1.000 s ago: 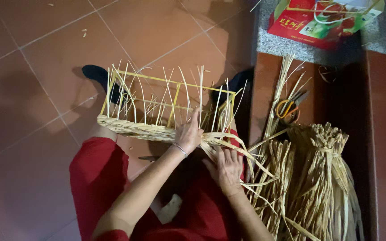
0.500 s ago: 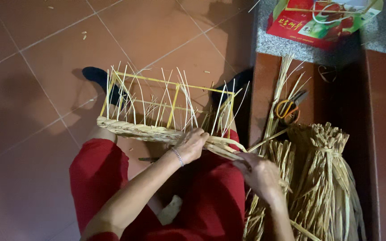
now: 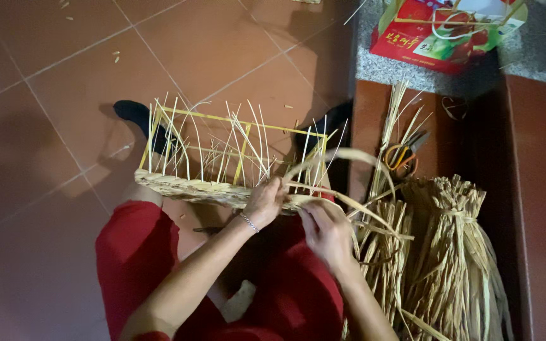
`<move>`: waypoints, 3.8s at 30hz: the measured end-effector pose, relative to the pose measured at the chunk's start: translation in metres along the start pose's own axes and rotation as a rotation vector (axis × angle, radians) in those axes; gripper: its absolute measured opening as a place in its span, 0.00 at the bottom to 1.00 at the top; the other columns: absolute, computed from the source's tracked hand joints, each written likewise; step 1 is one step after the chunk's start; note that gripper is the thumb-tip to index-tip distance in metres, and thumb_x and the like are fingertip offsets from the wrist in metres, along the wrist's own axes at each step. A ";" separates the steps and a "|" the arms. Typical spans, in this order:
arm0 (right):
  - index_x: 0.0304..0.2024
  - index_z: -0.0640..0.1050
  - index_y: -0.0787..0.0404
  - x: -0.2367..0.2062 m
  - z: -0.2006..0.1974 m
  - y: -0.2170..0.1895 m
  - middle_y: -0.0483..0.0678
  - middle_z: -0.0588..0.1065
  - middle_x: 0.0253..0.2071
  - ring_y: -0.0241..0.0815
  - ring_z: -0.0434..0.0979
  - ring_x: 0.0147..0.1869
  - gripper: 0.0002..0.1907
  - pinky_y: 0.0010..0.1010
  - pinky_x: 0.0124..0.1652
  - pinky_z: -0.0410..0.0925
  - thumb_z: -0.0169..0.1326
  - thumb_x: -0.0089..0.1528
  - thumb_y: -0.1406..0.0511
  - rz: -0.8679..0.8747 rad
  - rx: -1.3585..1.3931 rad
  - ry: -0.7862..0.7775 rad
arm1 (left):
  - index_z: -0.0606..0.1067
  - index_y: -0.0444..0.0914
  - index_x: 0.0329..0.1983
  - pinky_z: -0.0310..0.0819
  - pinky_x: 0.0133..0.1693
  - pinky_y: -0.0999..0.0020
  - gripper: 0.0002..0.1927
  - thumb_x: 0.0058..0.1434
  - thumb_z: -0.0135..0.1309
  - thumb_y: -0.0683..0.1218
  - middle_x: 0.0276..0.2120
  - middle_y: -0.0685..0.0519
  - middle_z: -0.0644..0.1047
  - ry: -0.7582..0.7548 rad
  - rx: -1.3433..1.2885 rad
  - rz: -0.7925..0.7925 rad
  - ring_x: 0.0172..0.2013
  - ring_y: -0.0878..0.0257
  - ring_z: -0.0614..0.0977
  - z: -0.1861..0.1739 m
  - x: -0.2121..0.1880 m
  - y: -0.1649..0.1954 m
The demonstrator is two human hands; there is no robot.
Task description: The person sits on the floor weaving dried palm or seagrass strips around a rectangular bamboo frame, threading and tightening strips across the uprights to build up the basket sides, and pulling new strips from a bundle beside them.
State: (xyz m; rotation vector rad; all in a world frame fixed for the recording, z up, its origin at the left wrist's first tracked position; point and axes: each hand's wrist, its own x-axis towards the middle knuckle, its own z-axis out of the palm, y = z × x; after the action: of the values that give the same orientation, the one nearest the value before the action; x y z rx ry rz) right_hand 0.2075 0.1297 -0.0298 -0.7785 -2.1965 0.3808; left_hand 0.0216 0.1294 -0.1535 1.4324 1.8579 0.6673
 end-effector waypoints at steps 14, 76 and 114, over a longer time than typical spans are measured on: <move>0.43 0.79 0.70 -0.012 0.072 0.078 0.48 0.76 0.25 0.30 0.66 0.18 0.19 0.24 0.17 0.58 0.52 0.70 0.58 1.101 0.938 0.048 | 0.66 0.38 0.45 0.74 0.23 0.60 0.18 0.61 0.63 0.46 0.27 0.48 0.81 0.199 -0.615 -0.190 0.22 0.54 0.80 -0.006 -0.008 0.015; 0.26 0.79 0.62 -0.069 0.057 0.071 0.48 0.77 0.28 0.45 0.75 0.34 0.08 0.35 0.35 0.69 0.68 0.56 0.71 0.311 -0.034 0.173 | 0.73 0.37 0.38 0.78 0.30 0.59 0.05 0.72 0.49 0.39 0.28 0.46 0.79 0.063 0.209 0.316 0.28 0.54 0.83 0.014 -0.007 0.003; 0.35 0.86 0.55 -0.033 0.001 0.088 0.55 0.82 0.31 0.53 0.82 0.31 0.12 0.42 0.33 0.74 0.64 0.59 0.55 0.519 -0.166 -0.229 | 0.75 0.27 0.47 0.79 0.44 0.58 0.16 0.60 0.55 0.43 0.43 0.42 0.74 0.307 0.176 0.650 0.43 0.52 0.77 0.026 -0.019 0.019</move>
State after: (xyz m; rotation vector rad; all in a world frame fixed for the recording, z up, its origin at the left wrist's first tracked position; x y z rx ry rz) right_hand 0.2601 0.1758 -0.0922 -1.4676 -2.2325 0.5698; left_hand 0.0565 0.1157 -0.1515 2.1850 1.6859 1.1038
